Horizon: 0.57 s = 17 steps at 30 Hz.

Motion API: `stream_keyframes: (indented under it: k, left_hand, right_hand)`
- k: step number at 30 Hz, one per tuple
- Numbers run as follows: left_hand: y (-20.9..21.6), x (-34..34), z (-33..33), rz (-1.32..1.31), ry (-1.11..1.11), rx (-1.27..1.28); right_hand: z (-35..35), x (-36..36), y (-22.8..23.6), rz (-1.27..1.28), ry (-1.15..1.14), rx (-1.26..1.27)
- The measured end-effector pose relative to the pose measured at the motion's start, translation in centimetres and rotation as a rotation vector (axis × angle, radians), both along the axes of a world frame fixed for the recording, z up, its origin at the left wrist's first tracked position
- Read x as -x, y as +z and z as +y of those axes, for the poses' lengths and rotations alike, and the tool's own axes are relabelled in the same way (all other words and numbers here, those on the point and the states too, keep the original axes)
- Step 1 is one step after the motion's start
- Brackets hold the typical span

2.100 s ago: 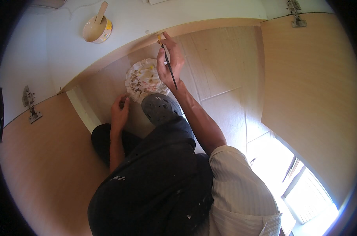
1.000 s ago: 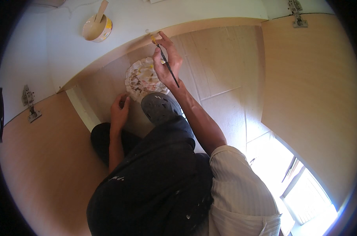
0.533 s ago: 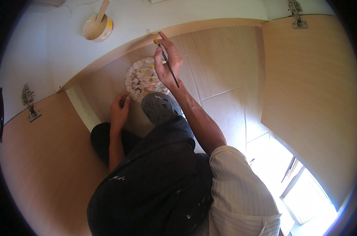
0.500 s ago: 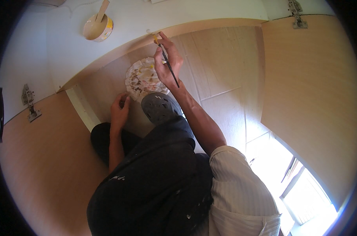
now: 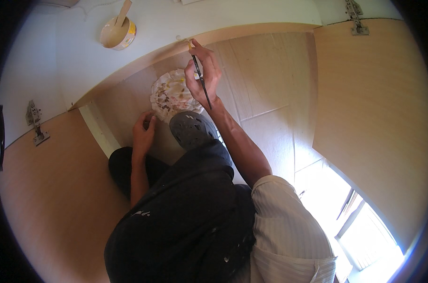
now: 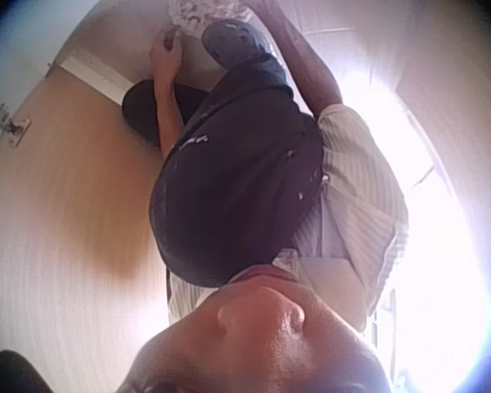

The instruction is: The person sits inside a cabinet and uses a small brush to apply paint to the interior edges and corners. They repeatedly dip the brush into a paint can and carefully coat the trim.

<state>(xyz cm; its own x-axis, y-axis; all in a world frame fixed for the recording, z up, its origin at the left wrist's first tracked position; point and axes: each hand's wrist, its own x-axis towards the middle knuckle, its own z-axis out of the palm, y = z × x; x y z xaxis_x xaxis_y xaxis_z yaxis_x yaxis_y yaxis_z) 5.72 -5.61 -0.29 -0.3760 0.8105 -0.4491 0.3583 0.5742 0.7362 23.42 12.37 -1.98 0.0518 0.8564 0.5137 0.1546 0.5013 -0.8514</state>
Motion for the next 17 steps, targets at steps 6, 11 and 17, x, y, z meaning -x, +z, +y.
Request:
stream_keyframes:
  k: [6,11,17]
  left_hand:
    - [-0.64,0.26,-0.36,0.007,-0.004,-0.013]
    - [-0.27,0.08,-0.14,0.012,-0.005,-0.003]
    - [-0.59,0.28,-0.3,0.014,-0.017,0.004]
  right_hand:
    - [-0.09,0.42,0.49,-0.048,-0.014,0.007]
    - [-0.09,0.52,0.32,-0.058,0.003,0.002]
    - [-0.18,0.53,0.49,-0.087,0.024,-0.026]
